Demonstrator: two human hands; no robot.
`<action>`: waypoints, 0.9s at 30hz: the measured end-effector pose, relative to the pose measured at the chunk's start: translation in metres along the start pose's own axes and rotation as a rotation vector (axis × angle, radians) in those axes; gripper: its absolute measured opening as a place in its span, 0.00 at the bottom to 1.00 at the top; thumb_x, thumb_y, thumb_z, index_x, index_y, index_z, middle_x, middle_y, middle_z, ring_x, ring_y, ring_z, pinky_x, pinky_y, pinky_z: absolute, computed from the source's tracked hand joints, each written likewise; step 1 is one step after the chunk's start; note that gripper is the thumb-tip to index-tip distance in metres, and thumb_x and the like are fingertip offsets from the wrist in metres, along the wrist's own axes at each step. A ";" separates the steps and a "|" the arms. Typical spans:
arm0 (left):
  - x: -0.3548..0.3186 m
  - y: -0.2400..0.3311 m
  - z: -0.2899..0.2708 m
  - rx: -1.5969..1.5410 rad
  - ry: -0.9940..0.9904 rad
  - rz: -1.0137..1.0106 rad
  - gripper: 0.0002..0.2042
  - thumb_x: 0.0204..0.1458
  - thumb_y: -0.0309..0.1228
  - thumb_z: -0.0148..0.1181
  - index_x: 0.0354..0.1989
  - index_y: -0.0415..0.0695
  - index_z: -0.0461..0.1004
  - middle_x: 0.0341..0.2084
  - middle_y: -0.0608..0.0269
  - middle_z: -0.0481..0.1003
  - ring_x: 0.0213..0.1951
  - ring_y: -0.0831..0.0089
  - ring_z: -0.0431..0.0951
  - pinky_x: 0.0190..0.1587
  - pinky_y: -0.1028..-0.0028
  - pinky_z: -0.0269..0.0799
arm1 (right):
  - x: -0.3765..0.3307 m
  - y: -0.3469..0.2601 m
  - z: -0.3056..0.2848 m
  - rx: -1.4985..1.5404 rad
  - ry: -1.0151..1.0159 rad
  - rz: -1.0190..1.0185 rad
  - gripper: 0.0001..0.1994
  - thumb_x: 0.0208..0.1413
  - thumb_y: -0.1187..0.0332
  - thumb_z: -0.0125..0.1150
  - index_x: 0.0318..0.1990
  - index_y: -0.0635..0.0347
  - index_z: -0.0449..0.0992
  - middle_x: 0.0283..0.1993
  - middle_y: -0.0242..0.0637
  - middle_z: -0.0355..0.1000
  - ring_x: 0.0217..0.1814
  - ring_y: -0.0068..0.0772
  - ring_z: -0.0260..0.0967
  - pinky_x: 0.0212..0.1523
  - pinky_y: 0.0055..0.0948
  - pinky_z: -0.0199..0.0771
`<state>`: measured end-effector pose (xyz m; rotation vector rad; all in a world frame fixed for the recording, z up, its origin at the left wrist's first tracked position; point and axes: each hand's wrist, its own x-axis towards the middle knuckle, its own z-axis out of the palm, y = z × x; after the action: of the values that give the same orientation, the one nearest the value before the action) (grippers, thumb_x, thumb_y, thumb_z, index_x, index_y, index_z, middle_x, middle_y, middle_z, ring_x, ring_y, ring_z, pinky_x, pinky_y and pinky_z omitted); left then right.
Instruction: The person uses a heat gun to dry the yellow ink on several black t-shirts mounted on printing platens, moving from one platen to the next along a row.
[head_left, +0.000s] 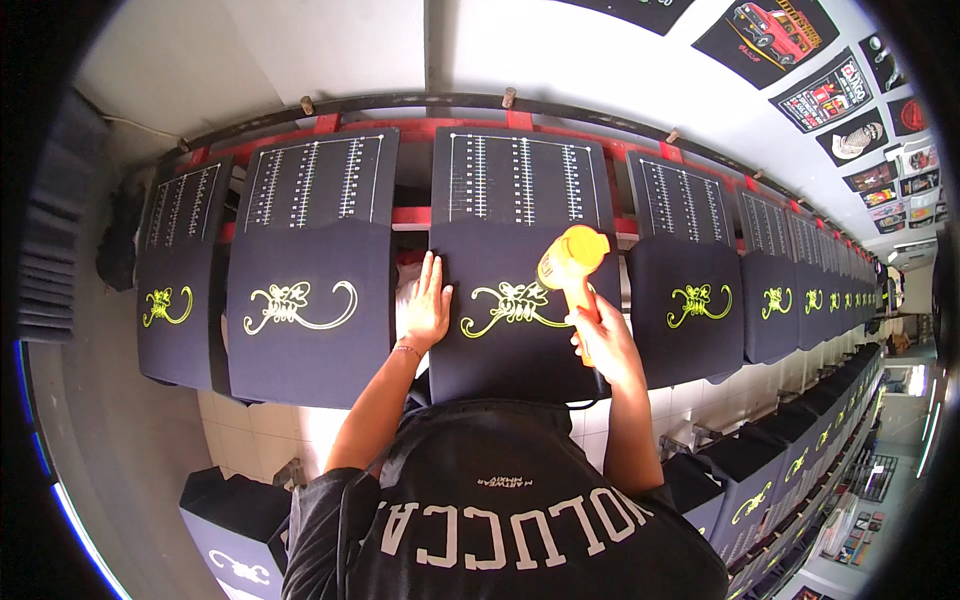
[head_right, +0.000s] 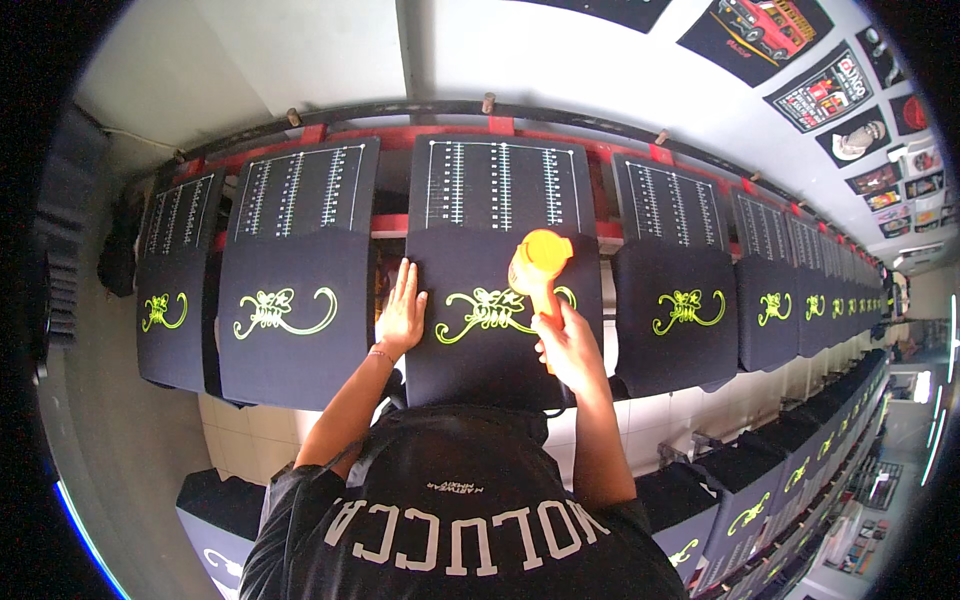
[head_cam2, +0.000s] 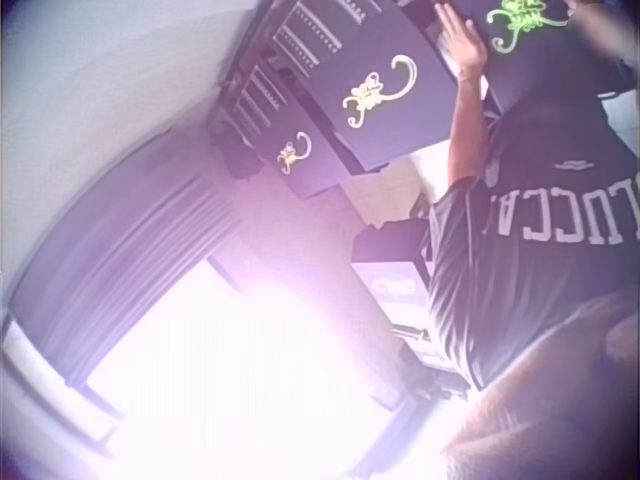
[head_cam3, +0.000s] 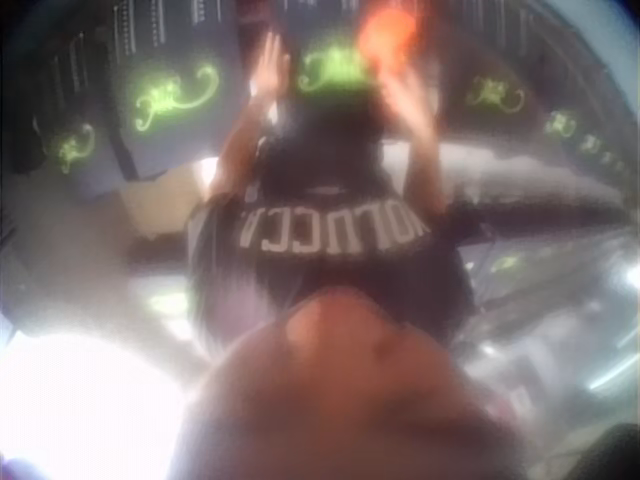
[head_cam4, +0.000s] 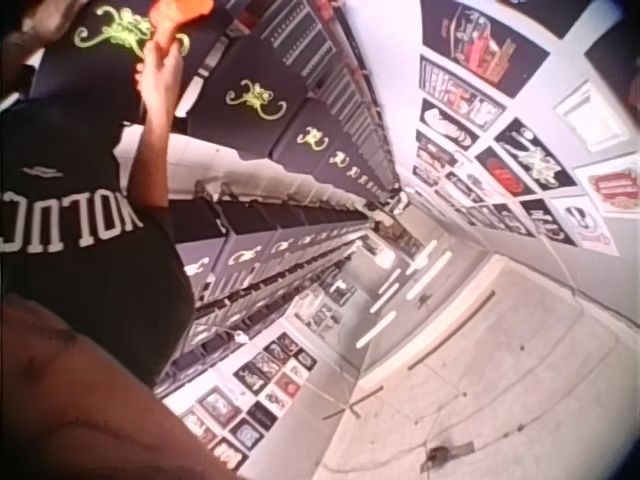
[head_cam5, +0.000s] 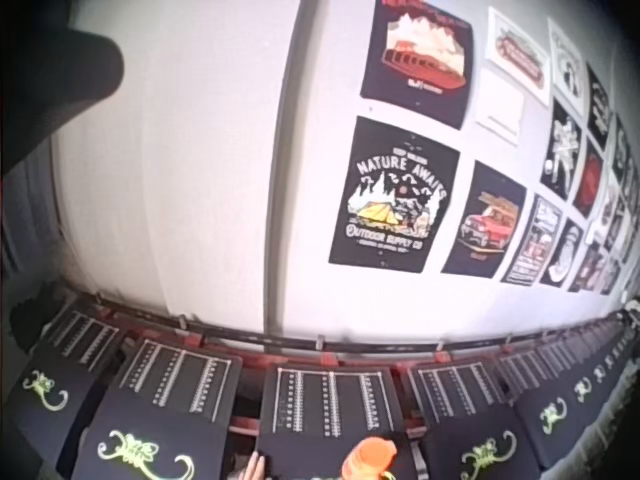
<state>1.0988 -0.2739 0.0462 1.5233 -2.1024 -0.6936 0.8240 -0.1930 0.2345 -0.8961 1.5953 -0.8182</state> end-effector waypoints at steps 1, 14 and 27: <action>-0.001 0.000 -0.001 -0.007 0.007 -0.006 0.30 0.65 0.37 0.41 0.72 0.39 0.43 0.72 0.49 0.42 0.66 0.44 0.57 0.66 0.56 0.57 | 0.000 0.001 0.000 0.020 -0.022 0.013 0.14 0.62 0.66 0.56 0.51 0.63 0.69 0.32 0.30 0.71 0.25 0.17 0.68 0.24 0.20 0.73; -0.032 0.001 -0.004 -0.031 -0.016 -0.131 0.29 0.65 0.33 0.42 0.71 0.38 0.42 0.64 0.39 0.59 0.64 0.48 0.63 0.64 0.59 0.59 | -0.019 -0.015 0.014 -0.103 -0.091 0.099 0.17 0.62 0.66 0.56 0.56 0.62 0.69 0.29 0.27 0.68 0.25 0.16 0.68 0.23 0.20 0.71; -0.067 -0.017 0.017 -0.170 0.134 -0.047 0.27 0.64 0.34 0.43 0.70 0.37 0.49 0.54 0.36 0.69 0.55 0.43 0.71 0.59 0.58 0.65 | 0.002 -0.026 0.037 -0.113 -0.176 0.024 0.13 0.63 0.64 0.56 0.48 0.62 0.69 0.33 0.29 0.70 0.26 0.17 0.68 0.25 0.20 0.72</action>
<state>1.1202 -0.2122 0.0176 1.4869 -1.8658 -0.7452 0.8639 -0.2093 0.2491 -0.9997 1.5061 -0.6202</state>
